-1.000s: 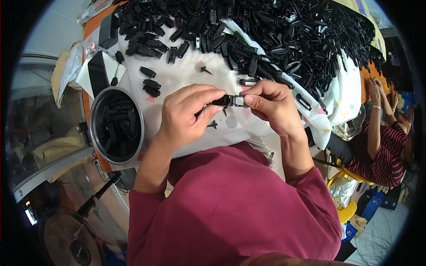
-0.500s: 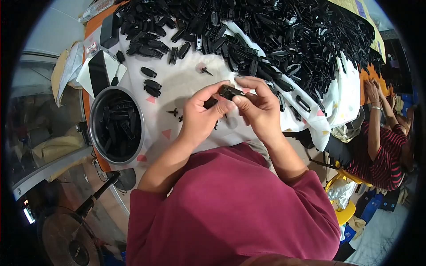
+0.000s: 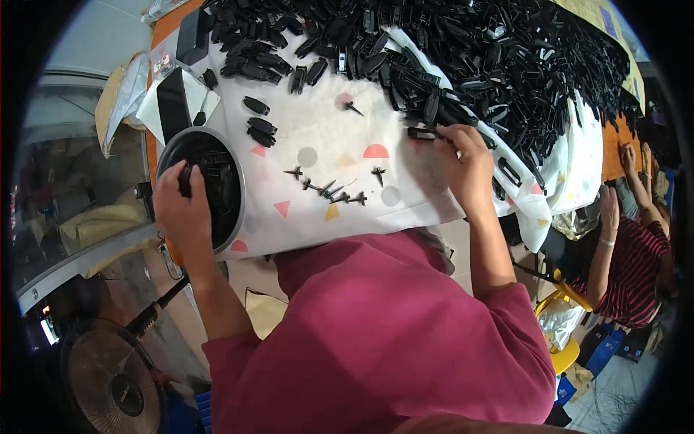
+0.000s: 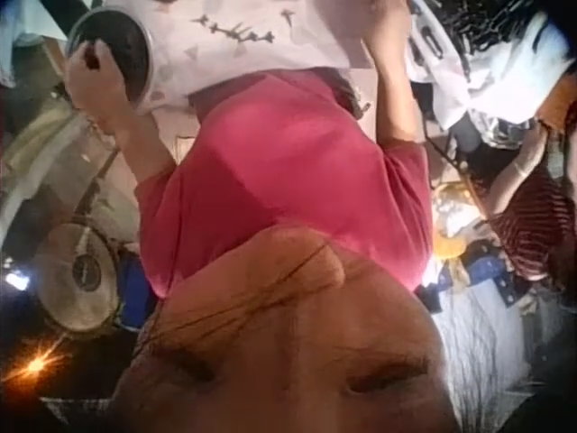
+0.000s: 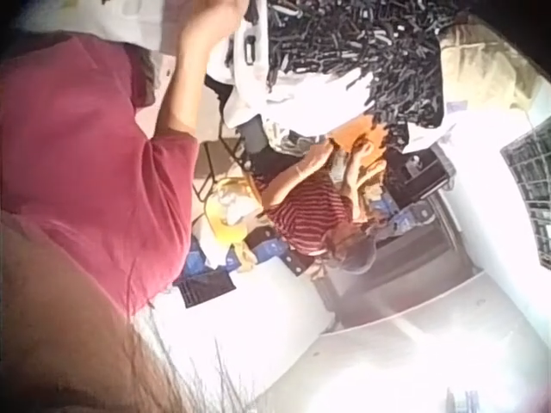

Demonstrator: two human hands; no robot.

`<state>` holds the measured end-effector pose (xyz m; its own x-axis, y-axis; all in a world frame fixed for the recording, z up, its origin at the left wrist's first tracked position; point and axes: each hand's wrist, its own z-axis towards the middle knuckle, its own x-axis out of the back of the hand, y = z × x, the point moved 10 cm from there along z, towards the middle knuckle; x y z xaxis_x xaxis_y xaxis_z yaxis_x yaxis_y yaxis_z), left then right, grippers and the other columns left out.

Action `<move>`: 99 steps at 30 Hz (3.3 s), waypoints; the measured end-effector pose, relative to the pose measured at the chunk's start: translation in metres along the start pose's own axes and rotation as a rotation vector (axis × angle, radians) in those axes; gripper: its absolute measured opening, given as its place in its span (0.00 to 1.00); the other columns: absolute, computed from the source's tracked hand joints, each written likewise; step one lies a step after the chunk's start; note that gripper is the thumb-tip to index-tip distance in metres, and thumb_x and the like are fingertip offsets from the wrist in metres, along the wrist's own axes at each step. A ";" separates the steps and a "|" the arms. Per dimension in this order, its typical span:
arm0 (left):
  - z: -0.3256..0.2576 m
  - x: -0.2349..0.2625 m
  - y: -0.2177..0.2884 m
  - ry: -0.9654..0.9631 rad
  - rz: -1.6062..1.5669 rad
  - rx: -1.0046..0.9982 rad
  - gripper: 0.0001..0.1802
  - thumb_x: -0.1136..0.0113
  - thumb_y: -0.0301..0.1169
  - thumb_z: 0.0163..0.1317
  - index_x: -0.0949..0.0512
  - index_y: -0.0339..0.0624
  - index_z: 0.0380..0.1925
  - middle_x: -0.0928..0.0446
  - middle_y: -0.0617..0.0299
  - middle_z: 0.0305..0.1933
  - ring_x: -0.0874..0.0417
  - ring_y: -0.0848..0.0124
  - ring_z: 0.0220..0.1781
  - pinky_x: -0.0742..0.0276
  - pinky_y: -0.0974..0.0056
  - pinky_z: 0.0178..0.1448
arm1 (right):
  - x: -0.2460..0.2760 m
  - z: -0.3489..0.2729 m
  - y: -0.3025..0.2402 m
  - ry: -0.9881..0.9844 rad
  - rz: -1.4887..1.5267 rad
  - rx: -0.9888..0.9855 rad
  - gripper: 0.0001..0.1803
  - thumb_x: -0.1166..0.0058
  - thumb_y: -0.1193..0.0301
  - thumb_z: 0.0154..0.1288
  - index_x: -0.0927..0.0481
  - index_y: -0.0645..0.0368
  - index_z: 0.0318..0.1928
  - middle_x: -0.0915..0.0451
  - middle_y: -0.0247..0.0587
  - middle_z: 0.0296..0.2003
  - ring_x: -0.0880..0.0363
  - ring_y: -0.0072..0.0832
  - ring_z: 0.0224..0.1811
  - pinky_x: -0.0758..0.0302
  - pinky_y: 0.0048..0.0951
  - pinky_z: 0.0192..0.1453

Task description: Assembling small black plastic components by hand at a workbench.

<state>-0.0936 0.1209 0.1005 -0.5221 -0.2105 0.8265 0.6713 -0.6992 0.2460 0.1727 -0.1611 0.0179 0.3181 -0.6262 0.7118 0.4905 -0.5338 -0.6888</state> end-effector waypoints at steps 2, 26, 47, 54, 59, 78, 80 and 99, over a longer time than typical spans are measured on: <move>0.000 -0.012 0.000 -0.085 0.236 -0.127 0.13 0.39 0.34 0.50 0.23 0.44 0.36 0.25 0.58 0.40 0.25 0.61 0.42 0.30 0.61 0.47 | -0.008 0.002 -0.013 -0.010 -0.166 0.123 0.13 0.43 0.76 0.48 0.21 0.60 0.38 0.25 0.40 0.37 0.25 0.34 0.36 0.28 0.28 0.37; -0.027 -0.111 0.180 -0.731 -1.637 0.178 0.17 0.44 0.24 0.57 0.31 0.28 0.47 0.24 0.59 0.39 0.24 0.75 0.42 0.27 0.72 0.45 | -0.003 0.001 -0.056 -0.011 1.289 -0.031 0.18 0.50 0.80 0.58 0.30 0.67 0.51 0.25 0.50 0.44 0.23 0.35 0.42 0.20 0.26 0.37; -0.068 -0.130 0.182 -0.776 -1.848 0.533 0.14 0.45 0.26 0.58 0.27 0.32 0.44 0.24 0.62 0.41 0.25 0.76 0.44 0.28 0.71 0.49 | 0.003 -0.030 -0.109 0.221 0.107 0.576 0.22 0.42 0.85 0.45 0.24 0.62 0.45 0.24 0.44 0.34 0.26 0.32 0.28 0.28 0.24 0.30; -0.078 -0.140 0.175 -0.812 -1.803 0.534 0.15 0.49 0.29 0.61 0.29 0.32 0.46 0.24 0.58 0.40 0.26 0.74 0.42 0.33 0.71 0.50 | -0.059 -0.039 -0.033 -0.258 0.948 -0.337 0.11 0.45 0.78 0.57 0.28 0.68 0.39 0.24 0.37 0.28 0.26 0.18 0.27 0.28 0.19 0.29; -0.080 -0.154 0.170 -0.852 -1.880 0.589 0.11 0.48 0.29 0.60 0.27 0.34 0.40 0.24 0.62 0.36 0.25 0.76 0.38 0.32 0.73 0.46 | -0.059 -0.037 -0.028 -0.260 0.840 -0.244 0.10 0.43 0.77 0.55 0.27 0.65 0.37 0.23 0.38 0.26 0.25 0.22 0.24 0.29 0.20 0.28; -0.011 -0.149 0.144 -0.557 -1.150 0.184 0.18 0.30 0.25 0.40 0.29 0.39 0.29 0.27 0.65 0.29 0.30 0.77 0.30 0.31 0.72 0.36 | -0.015 -0.026 0.006 -0.023 0.910 -0.218 0.17 0.44 0.81 0.52 0.32 0.59 0.43 0.25 0.41 0.33 0.26 0.20 0.26 0.28 0.18 0.22; -0.023 -0.141 0.155 -0.596 -1.348 0.274 0.19 0.29 0.24 0.37 0.30 0.39 0.28 0.28 0.67 0.27 0.30 0.80 0.29 0.31 0.73 0.35 | -0.002 -0.007 -0.035 0.044 1.193 -0.094 0.27 0.44 0.82 0.52 0.38 0.58 0.52 0.25 0.45 0.34 0.24 0.25 0.27 0.26 0.18 0.23; -0.016 -0.084 0.177 -0.564 -1.242 -0.095 0.20 0.26 0.28 0.36 0.26 0.39 0.30 0.27 0.68 0.27 0.31 0.83 0.26 0.34 0.77 0.30 | 0.017 -0.006 -0.102 -0.025 0.527 0.380 0.16 0.44 0.81 0.53 0.24 0.66 0.45 0.25 0.44 0.38 0.26 0.25 0.37 0.28 0.20 0.39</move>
<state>0.0603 0.0039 0.0662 -0.4503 0.8731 0.1870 -0.1281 -0.2705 0.9542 0.1228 -0.1205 0.0992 0.6110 -0.7334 0.2981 0.5152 0.0825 -0.8531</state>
